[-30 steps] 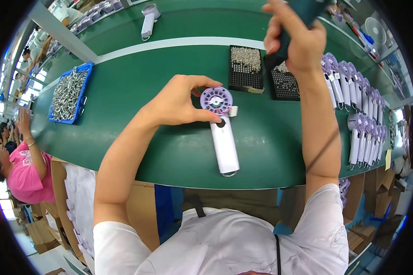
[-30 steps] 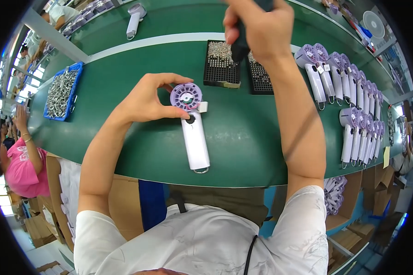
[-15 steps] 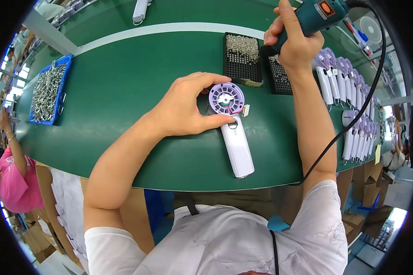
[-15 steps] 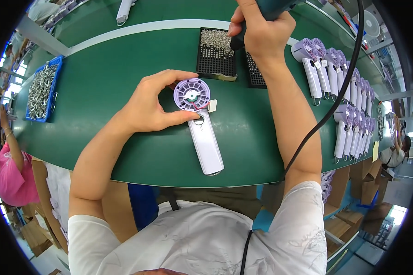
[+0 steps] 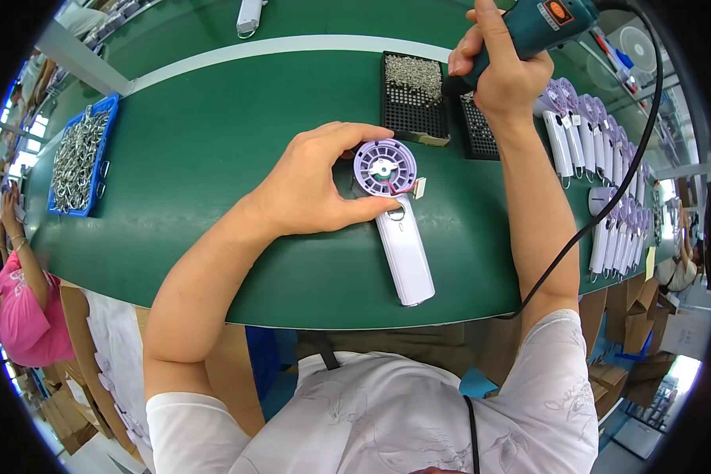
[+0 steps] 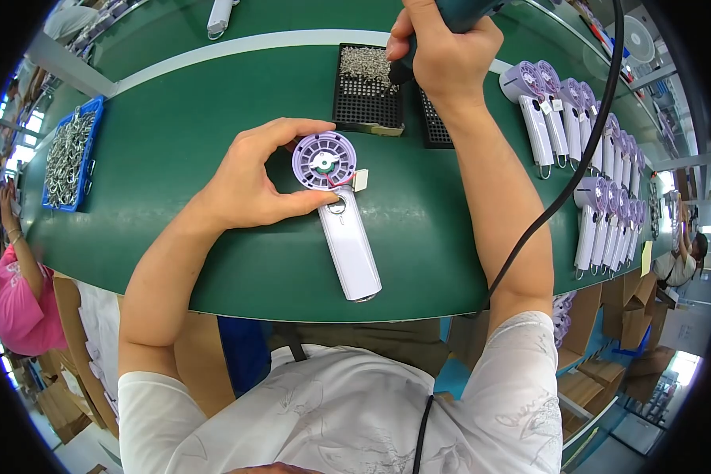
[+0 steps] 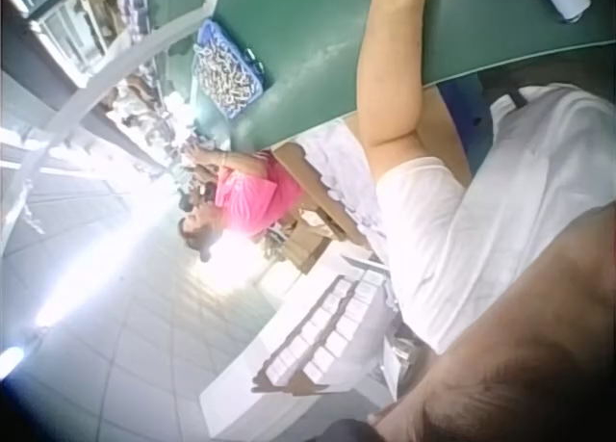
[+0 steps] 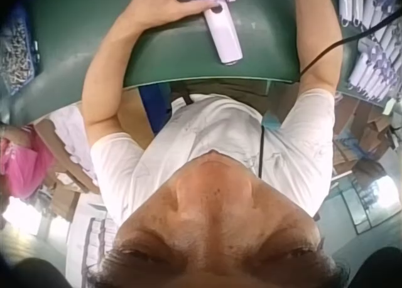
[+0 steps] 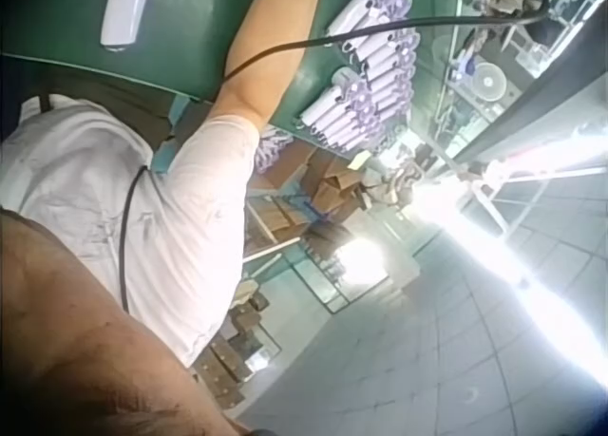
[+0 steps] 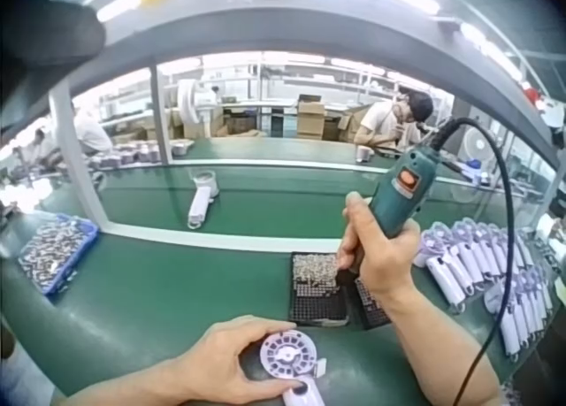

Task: The person assembles handheld fans on an assembly line by driving screws into each fan handle and fan head using an electric screwdriver and placing the assembled fans in a row.

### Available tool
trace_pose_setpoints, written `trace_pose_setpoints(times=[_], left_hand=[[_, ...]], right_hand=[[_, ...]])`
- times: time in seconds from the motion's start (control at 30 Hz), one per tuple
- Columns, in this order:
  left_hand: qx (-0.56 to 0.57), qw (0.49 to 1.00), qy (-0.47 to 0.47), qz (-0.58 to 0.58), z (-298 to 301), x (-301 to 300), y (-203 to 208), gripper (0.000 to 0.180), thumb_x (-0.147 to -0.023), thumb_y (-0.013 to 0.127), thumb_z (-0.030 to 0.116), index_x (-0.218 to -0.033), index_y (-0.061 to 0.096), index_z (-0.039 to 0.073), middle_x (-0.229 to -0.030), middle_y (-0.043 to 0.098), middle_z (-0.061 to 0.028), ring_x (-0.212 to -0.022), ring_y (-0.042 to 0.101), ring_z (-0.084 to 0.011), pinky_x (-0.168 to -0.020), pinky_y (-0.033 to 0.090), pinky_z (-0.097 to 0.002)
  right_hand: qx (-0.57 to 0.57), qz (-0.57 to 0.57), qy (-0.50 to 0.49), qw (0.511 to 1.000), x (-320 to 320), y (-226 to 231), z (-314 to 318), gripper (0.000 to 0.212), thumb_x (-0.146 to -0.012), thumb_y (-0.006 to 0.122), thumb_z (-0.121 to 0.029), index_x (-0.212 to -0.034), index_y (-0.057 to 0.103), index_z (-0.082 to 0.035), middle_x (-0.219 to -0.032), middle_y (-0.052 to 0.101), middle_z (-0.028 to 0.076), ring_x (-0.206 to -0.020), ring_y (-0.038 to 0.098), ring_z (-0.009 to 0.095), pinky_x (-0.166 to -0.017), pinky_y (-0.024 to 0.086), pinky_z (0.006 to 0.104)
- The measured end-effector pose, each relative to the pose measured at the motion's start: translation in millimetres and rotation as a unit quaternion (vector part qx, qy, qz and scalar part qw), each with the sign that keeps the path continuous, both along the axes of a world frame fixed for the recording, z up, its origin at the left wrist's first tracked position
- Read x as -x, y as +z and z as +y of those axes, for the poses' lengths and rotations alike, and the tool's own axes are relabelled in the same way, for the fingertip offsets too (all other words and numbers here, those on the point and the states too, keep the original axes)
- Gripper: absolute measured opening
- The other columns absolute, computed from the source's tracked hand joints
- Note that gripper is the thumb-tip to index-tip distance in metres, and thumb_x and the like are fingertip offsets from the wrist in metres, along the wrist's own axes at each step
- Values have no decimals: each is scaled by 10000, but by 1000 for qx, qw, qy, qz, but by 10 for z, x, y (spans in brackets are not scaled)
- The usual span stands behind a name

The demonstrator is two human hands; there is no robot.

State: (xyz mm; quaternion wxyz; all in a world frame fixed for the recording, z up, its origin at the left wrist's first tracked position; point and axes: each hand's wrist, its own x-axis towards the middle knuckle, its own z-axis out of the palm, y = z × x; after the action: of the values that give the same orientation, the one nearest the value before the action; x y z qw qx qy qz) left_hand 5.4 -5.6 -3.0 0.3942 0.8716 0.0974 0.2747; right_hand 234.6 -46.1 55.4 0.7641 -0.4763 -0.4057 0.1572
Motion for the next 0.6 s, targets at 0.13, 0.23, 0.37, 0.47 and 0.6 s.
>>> trace_pose_setpoints(times=[0.13,0.23,0.37,0.47,0.6], left_hand=[[4,1000,-1,3,-2,6,4,665,-693,917,226,-1255,651,-12,-1152,714,-131,-988,694,-216,-889,536,-323],[7,1000,-1,3,-2,4,5,665,-695,915,225,-1256,650,-14,-1154,713,-134,-996,695,-217,-896,537,-324],[8,1000,-2,8,-1,-1,15,663,-694,915,225,-1253,652,-16,-1160,713,-137,-1013,694,-214,-914,534,-325],[21,1000,9,20,-13,14,23,698,-684,922,219,-1276,635,-15,-1151,714,-137,-1021,692,-210,-933,527,-327],[39,999,20,-13,-19,-5,-13,674,-672,931,248,-1215,634,-20,-1104,711,-151,-981,703,-258,-879,558,-348]], right_hand=[[8,-8,-10,1000,4,-28,8,259,-969,708,-206,-843,620,2,-574,566,49,-414,557,147,-400,449,263],[7,-14,-7,1000,-1,-45,20,260,-969,708,-205,-830,622,-3,-574,570,46,-416,557,142,-400,446,261],[26,-40,1,999,-45,-57,16,282,-965,712,-193,-766,622,-16,-578,585,45,-425,566,134,-404,440,256],[31,-48,-1,998,20,-44,20,291,-959,719,-179,-735,622,-21,-583,595,44,-430,572,132,-407,440,254],[13,-28,-3,1000,31,-55,28,246,-957,723,-176,-797,634,-12,-589,596,45,-429,572,137,-407,447,258]])
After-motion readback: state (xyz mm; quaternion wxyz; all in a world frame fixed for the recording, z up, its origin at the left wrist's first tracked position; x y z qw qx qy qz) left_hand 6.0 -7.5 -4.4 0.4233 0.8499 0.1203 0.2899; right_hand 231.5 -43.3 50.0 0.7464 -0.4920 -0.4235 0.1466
